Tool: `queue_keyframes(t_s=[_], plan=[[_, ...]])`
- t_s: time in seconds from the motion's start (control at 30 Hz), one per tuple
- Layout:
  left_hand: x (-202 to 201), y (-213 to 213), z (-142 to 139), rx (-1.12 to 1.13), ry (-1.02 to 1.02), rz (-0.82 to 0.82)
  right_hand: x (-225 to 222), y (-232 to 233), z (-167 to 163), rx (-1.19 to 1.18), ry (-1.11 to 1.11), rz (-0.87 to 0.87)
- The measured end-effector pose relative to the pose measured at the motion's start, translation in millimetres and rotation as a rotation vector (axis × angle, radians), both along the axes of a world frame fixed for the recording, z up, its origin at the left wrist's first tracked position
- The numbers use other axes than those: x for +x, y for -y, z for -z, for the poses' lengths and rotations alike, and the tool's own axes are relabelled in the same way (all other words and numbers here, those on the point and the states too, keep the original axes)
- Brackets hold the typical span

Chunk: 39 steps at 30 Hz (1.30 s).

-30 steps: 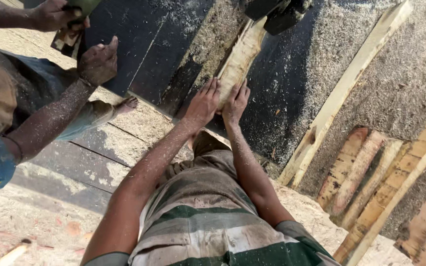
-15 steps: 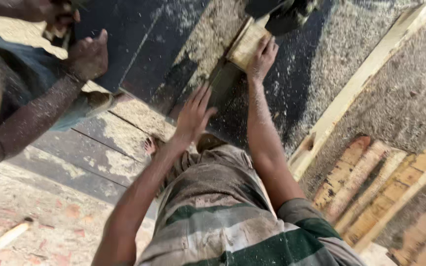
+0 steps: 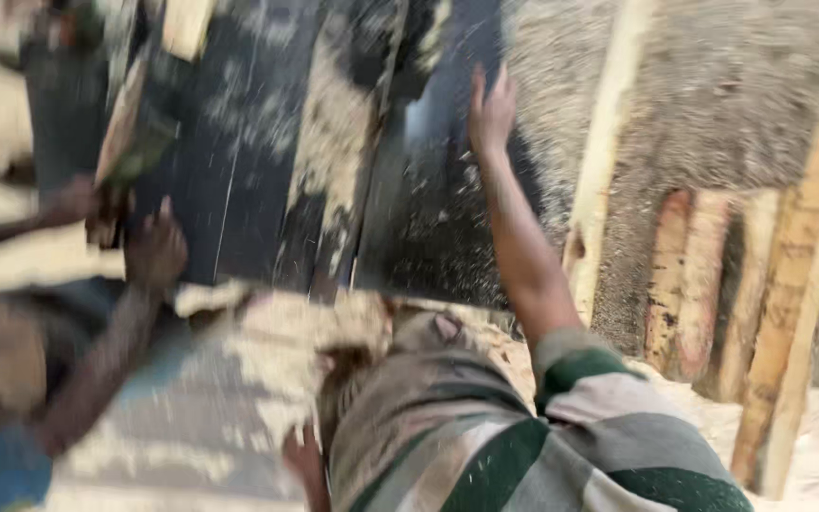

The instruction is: The person feeds various wooden planks and logs into a large industrial table saw while another person assists by positioning the wood on the table. The person pushes the wood through the blade by hand and clears away the cut pieces.

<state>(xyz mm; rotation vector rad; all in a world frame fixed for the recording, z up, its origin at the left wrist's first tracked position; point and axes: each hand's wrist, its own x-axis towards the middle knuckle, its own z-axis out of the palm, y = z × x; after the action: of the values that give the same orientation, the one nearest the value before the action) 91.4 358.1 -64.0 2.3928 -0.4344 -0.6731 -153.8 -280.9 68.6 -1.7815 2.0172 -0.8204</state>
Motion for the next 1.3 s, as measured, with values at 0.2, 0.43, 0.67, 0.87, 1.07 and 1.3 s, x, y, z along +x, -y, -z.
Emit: queue_keyframes(t_s=[0.2,0.43,0.67,0.87,1.07,1.3], plan=[[14.7,-11.7,-12.5,0.255,-0.17,0.25,-168.5,-161.8,23.2,0.304,-0.356,0.426],[78.7,23.5,-28.8,0.146,-0.073,0.491,-169.9,-287.3,38.9,0.422,-0.036,0.3],[136.7,48.0,-11.0,-0.02,0.058,0.858,-45.6,-338.2,21.5,0.108,0.002,-0.035],[99.8,30.6,-24.8,-0.203,-0.275,0.784,16.9,-317.2,-25.5,0.092,0.022,-0.156],[37.8,33.5,-50.3,-0.151,-0.575,0.781,71.4,-345.4,-18.5,0.361,0.211,0.011],[14.2,25.7,-30.8,0.007,-0.829,0.667,112.2,-496.8,34.4,0.311,0.263,-0.092]])
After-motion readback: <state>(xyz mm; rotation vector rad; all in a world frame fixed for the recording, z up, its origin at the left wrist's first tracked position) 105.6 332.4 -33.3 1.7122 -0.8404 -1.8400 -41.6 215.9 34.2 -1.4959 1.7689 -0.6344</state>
